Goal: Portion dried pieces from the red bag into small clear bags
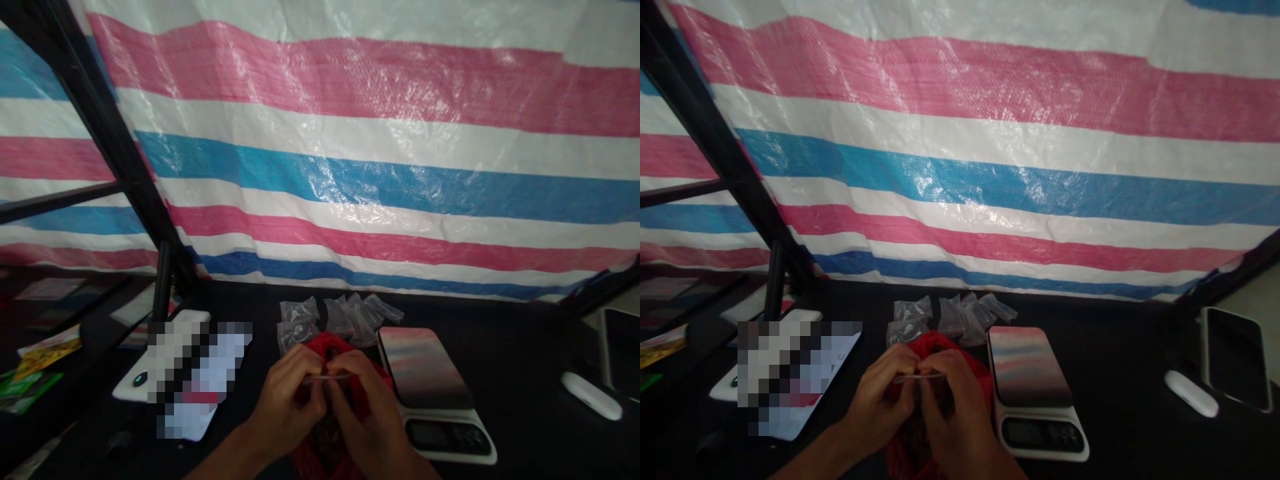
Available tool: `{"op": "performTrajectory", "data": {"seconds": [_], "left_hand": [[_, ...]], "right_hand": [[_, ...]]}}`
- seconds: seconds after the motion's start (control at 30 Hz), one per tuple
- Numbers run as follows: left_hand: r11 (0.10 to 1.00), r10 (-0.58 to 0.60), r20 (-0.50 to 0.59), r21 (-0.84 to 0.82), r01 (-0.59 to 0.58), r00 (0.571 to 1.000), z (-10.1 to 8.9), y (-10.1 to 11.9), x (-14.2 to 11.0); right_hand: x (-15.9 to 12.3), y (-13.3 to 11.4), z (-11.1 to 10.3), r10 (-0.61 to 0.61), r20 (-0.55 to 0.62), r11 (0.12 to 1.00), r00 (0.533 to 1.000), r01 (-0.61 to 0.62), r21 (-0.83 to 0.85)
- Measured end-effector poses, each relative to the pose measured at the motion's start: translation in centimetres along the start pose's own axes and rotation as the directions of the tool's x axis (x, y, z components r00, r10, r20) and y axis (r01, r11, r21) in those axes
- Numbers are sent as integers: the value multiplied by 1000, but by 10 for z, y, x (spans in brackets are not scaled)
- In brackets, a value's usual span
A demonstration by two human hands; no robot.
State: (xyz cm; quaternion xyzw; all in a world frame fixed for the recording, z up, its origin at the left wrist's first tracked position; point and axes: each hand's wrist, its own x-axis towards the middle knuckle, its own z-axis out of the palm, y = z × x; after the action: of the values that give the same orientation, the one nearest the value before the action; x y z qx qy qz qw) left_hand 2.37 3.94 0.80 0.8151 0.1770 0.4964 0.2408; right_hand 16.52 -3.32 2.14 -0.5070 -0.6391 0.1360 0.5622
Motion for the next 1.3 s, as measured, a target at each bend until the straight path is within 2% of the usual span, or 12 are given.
{"op": "performTrajectory", "data": {"seconds": [0.17,0.23,0.43,0.53,0.77,0.93,1.07,1.13,1.2,1.27,1.3], "left_hand": [[996,66,1,-64,-65,998,-3,4,2],[993,58,-13,-107,-59,998,-5,5,2],[987,-125,-113,-115,112,986,-8,5,5],[984,-155,-130,-108,142,979,-7,3,5],[984,-17,-57,-179,7,998,-6,-2,1],[988,-20,-46,-156,13,999,-8,-5,-1],[989,-112,34,-96,115,993,-6,-6,-4],[978,-196,61,-66,199,979,-4,-7,-4],[960,-270,90,-53,275,959,-1,-8,-3],[950,-300,132,-49,309,945,2,-9,-1],[952,-293,143,-50,303,945,3,-10,-1]], "right_hand": [[3,-1,-3,-12,-46,999,999,14,39],[5,-2,-4,-16,-74,999,997,19,38],[6,-1,-6,46,-131,999,990,-43,28],[6,3,-6,92,-131,994,987,-84,63],[11,5,-14,43,-174,998,984,-32,62],[12,0,-17,-12,-112,1000,994,10,-16],[9,3,-18,-110,-74,988,991,101,-115],[11,5,-21,-152,-126,979,980,132,-154],[18,7,-25,-164,-251,981,954,131,-143],[33,7,-24,-120,-352,992,928,102,-72],[43,7,-22,-81,-357,997,930,76,-28]]}}
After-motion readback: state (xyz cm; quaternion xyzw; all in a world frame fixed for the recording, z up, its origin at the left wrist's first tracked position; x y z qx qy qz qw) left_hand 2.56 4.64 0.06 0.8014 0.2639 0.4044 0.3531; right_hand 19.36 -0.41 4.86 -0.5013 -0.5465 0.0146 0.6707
